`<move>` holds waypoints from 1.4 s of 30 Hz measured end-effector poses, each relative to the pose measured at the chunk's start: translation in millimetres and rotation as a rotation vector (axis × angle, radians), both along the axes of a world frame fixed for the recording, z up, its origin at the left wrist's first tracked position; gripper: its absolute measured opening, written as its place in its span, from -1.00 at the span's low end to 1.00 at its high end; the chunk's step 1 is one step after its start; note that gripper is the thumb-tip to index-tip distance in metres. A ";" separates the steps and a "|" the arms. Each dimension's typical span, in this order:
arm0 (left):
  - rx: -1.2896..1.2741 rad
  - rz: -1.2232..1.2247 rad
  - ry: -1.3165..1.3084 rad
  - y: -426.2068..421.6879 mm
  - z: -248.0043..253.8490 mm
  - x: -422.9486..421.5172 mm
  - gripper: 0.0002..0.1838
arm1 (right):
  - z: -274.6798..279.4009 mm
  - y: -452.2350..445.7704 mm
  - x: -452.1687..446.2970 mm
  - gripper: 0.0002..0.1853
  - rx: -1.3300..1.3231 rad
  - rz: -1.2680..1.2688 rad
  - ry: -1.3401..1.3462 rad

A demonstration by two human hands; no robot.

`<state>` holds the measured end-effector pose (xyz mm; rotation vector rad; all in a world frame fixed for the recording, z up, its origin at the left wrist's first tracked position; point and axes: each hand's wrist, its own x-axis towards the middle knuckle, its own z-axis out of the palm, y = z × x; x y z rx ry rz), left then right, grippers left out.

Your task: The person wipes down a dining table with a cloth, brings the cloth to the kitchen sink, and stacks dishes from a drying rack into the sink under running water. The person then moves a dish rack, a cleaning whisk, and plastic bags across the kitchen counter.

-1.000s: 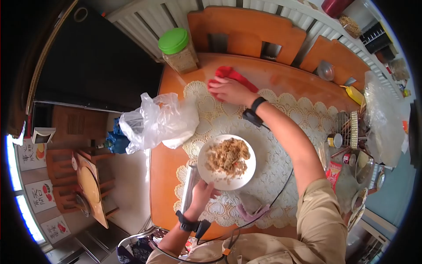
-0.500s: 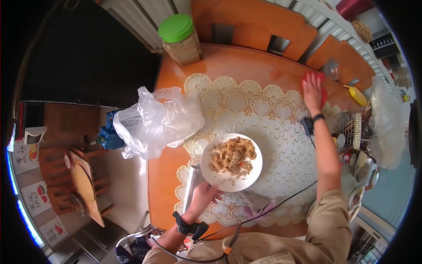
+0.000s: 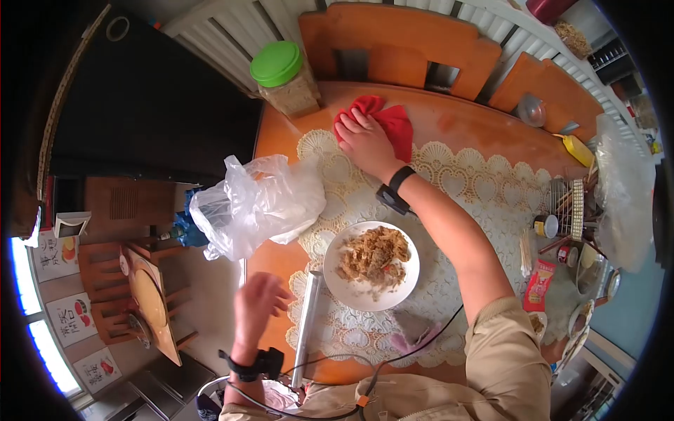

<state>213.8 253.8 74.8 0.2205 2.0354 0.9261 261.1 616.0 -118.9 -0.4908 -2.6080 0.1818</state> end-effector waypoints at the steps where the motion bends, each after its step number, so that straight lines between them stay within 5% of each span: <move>1: 0.000 0.007 0.067 0.7 7.2 -7.9 -0.79 | 1.0 4.0 -6.0 -0.51 0.025 0.003 0.002; 5: -0.011 -0.047 0.082 0.1 6.5 -12.9 -0.78 | -2.6 47.5 -6.1 -0.54 0.122 -0.005 0.026; 8: -0.009 -0.072 0.030 -3.2 4.1 -6.1 -0.77 | -2.9 96.1 24.1 -0.57 0.164 -0.309 -0.039; 15: 0.053 -0.058 0.090 -28.2 9.7 -5.1 -0.76 | -21.7 168.3 271.1 -0.46 0.106 -0.824 -0.240; 22: 0.125 -0.140 -0.117 -8.4 -18.0 29.5 -0.74 | 6.9 39.4 318.6 -0.49 0.125 -0.770 -0.254; 25: 0.023 -0.213 -0.232 -17.0 -56.3 43.2 -0.71 | 42.0 -132.3 291.7 -0.42 -0.338 -0.573 -0.197; 29: -0.041 -0.244 -0.420 -44.0 -85.3 67.8 -0.68 | 59.1 -247.6 296.9 -0.43 -0.457 -0.398 -0.277; 33: -0.027 -0.200 -0.533 -43.4 -91.6 90.5 -0.61 | 51.3 -168.2 286.2 -0.35 -0.242 -0.428 -0.327; 38: 0.084 -0.045 -0.525 -25.4 -97.4 104.1 -0.61 | -2.7 54.0 296.9 -0.37 0.116 -0.816 -0.279; 42: 0.102 0.007 -0.533 -15.9 -100.8 103.2 -0.62 | -10.6 145.8 307.5 -0.31 -0.147 -1.079 -0.273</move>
